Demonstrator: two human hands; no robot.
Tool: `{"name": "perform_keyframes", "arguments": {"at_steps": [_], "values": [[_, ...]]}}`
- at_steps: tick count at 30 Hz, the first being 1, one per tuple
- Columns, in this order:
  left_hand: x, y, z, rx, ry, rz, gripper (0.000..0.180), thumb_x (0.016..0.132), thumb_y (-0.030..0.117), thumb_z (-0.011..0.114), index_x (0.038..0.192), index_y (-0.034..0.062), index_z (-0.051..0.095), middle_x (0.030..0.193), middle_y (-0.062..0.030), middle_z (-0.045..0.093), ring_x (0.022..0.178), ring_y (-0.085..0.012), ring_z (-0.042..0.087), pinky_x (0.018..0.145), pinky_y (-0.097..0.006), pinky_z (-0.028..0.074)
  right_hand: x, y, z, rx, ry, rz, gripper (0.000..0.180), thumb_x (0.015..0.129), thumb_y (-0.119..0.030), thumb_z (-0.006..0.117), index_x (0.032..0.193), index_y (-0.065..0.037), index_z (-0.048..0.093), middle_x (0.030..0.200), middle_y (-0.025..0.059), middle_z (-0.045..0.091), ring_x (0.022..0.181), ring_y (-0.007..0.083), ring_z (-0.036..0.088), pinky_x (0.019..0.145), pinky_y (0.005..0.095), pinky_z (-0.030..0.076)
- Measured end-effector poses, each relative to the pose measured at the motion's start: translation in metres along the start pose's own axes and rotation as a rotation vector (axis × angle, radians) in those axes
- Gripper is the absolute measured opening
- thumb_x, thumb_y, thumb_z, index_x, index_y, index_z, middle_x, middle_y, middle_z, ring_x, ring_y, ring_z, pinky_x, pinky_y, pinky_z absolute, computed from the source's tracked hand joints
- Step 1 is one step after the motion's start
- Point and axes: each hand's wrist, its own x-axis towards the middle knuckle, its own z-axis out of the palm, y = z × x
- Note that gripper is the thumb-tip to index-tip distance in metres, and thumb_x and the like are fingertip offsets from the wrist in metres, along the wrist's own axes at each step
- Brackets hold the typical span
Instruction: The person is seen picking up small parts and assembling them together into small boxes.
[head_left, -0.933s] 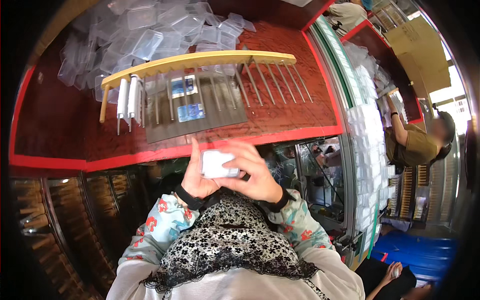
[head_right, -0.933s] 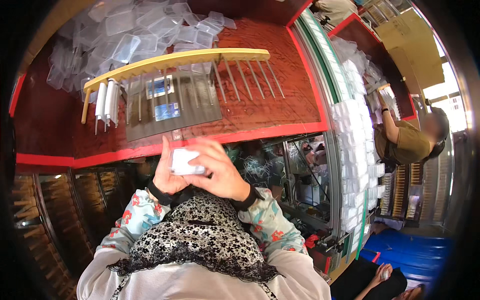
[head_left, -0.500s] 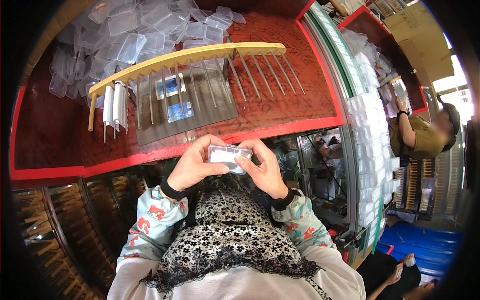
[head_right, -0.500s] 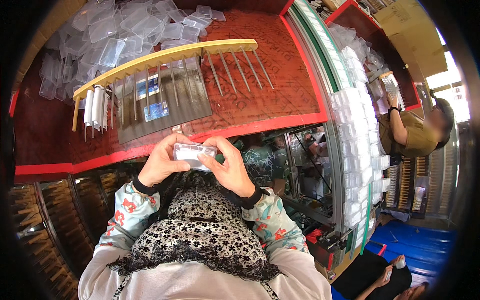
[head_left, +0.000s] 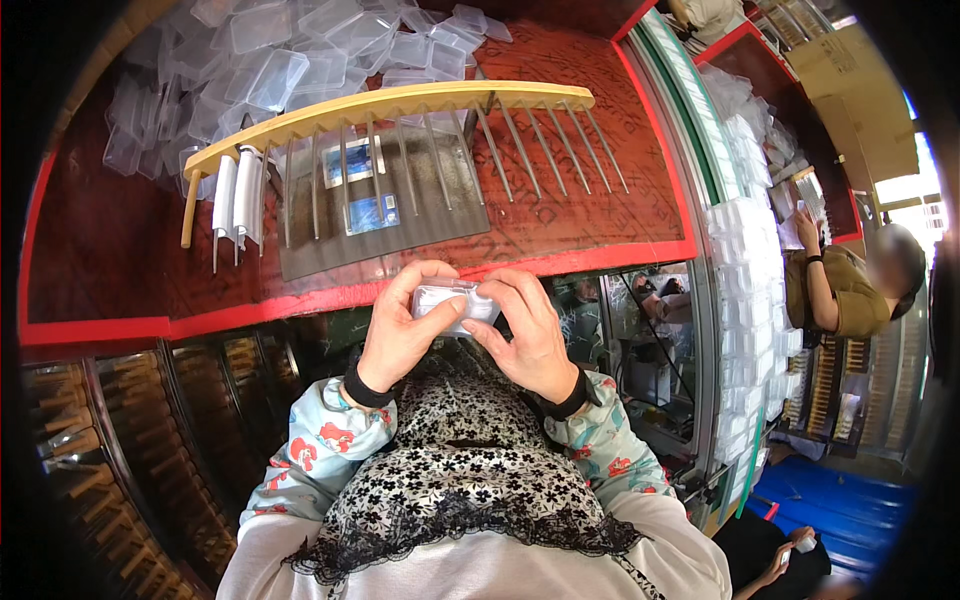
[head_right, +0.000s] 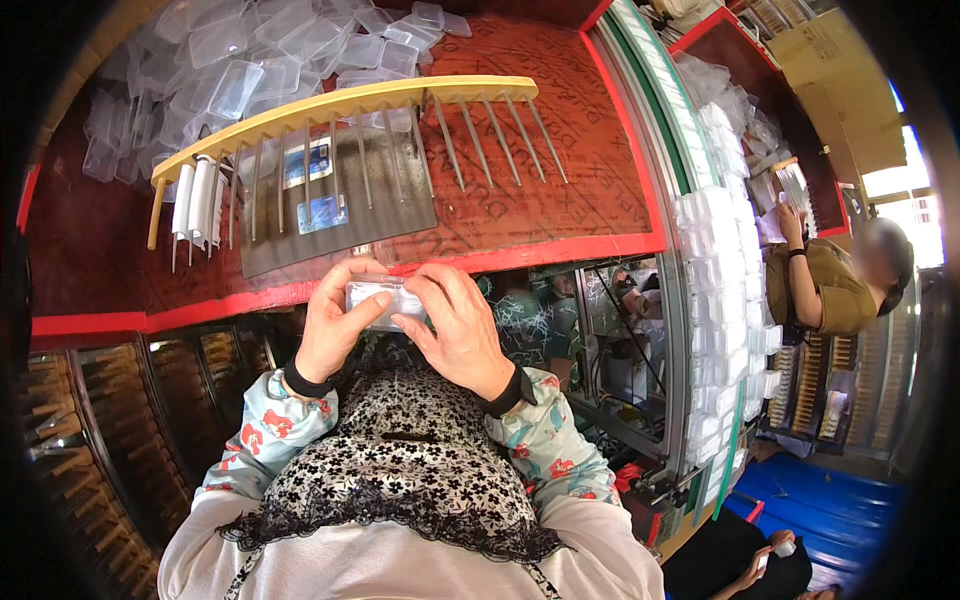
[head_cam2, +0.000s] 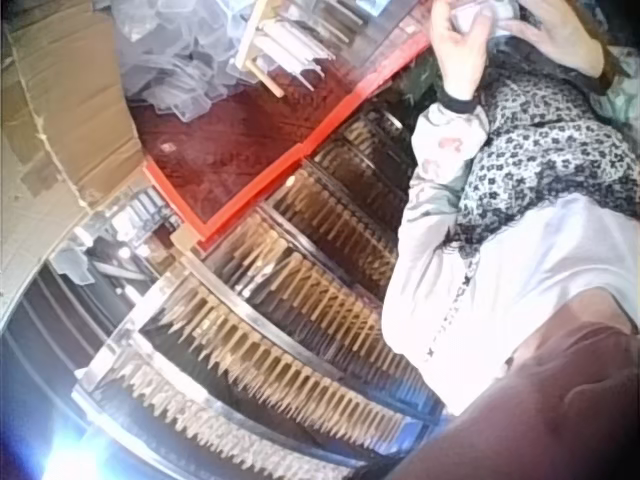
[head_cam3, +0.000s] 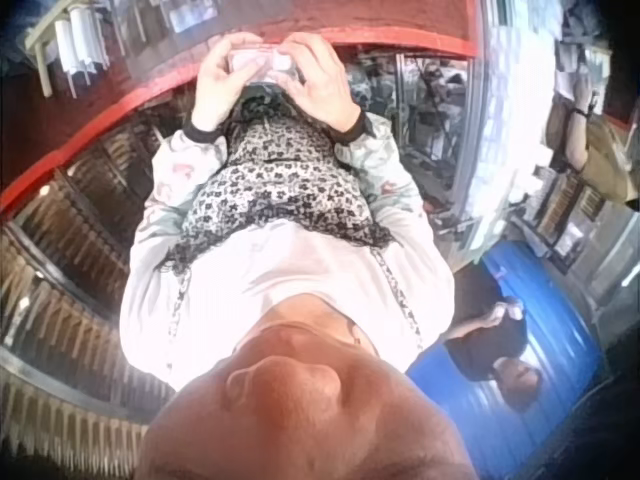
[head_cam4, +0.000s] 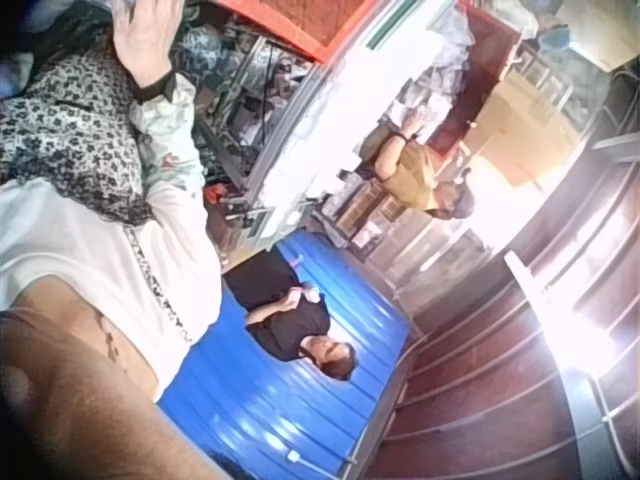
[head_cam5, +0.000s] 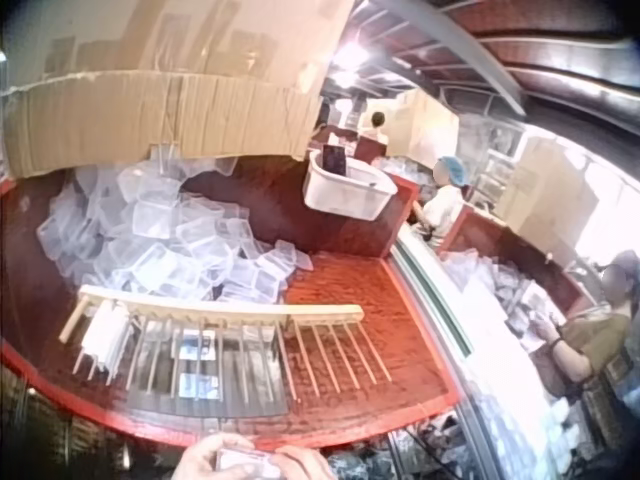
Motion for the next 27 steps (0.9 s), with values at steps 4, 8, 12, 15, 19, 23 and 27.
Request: {"name": "perform_keyframes", "arguments": {"at_steps": [4, 8, 12, 15, 19, 23, 27], "values": [[-0.001, -0.001, 0.0, 0.015, -0.023, 0.007, 0.026, 0.08, 0.007, 0.068, 0.104, 0.0032, 0.057, 0.093, -0.0006, 0.059, 0.087, -0.0081, 0.055, 0.074, -0.023, 0.046, -0.001, 0.002, -0.001, 0.093, -0.046, 0.101, 0.043, 0.069, -0.01, 0.075, 0.104, -0.002, 0.052, 0.099, 0.014, 0.052, 0.091, 0.0333, 0.055, 0.079, 0.0391, 0.046], [-0.006, 0.005, -0.004, -0.099, -0.095, -0.09, 0.025, 0.08, 0.009, 0.072, 0.099, 0.0025, 0.057, 0.09, -0.0013, 0.06, 0.085, -0.0076, 0.056, 0.073, -0.023, 0.047, 0.005, -0.004, -0.007, 0.238, -0.074, 0.302, 0.042, 0.07, -0.007, 0.075, 0.105, -0.002, 0.052, 0.096, 0.0115, 0.053, 0.088, 0.026, 0.055, 0.077, 0.0351, 0.045], [-0.011, 0.004, -0.015, -0.045, -0.11, -0.107, 0.027, 0.078, 0.005, 0.074, 0.096, 0.0028, 0.054, 0.093, -0.0036, 0.062, 0.086, -0.0093, 0.059, 0.076, -0.024, 0.048, 0.006, 0.0, -0.008, 0.387, -0.141, 0.277, 0.041, 0.073, -0.009, 0.075, 0.108, -0.002, 0.054, 0.093, 0.0079, 0.056, 0.085, 0.0178, 0.055, 0.075, 0.0308, 0.045], [-0.009, 0.004, -0.009, -0.032, -0.087, -0.052, 0.026, 0.078, 0.007, 0.074, 0.096, 0.0026, 0.056, 0.09, -0.0013, 0.061, 0.082, -0.0067, 0.057, 0.071, -0.023, 0.047, 0.003, 0.006, -0.01, 0.76, -0.253, 0.45, 0.036, 0.077, -0.011, 0.073, 0.108, -0.001, 0.055, 0.093, 0.0067, 0.055, 0.085, 0.0158, 0.055, 0.075, 0.0295, 0.045], [0.001, -0.009, -0.01, -0.654, -0.401, -0.42, 0.06, 0.088, 0.041, 0.06, 0.131, 0.0047, 0.04, 0.122, -0.0117, 0.051, 0.112, -0.023, 0.054, 0.096, -0.043, 0.046, 0.0, 0.004, -0.015, 0.252, -0.006, 0.126, 0.031, 0.075, -0.016, 0.069, 0.101, -0.004, 0.058, 0.092, 0.0122, 0.055, 0.086, 0.0315, 0.053, 0.077, 0.0379, 0.043], [0.006, -0.02, 0.006, -0.613, -0.207, -0.423, 0.049, 0.097, 0.037, 0.045, 0.129, 0.0011, 0.042, 0.13, -0.0151, 0.05, 0.117, -0.0266, 0.052, 0.099, -0.041, 0.043, -0.021, -0.011, -0.013, -0.238, -0.034, 0.303, 0.058, 0.067, -0.036, 0.074, 0.11, -0.004, 0.051, 0.108, 0.017, 0.05, 0.097, 0.0345, 0.049, 0.082, 0.0437, 0.041], [0.012, -0.013, 0.072, -0.328, -0.442, -0.118, 0.058, 0.093, 0.027, 0.054, 0.139, -0.0027, 0.032, 0.14, -0.0148, 0.04, 0.127, -0.0267, 0.042, 0.106, -0.04, 0.032, -0.044, 0.009, -0.04, -0.047, 0.029, 0.618, 0.061, 0.064, -0.028, 0.077, 0.107, 0.001, 0.045, 0.108, 0.0217, 0.049, 0.099, 0.0386, 0.049, 0.084, 0.0421, 0.043]]}}
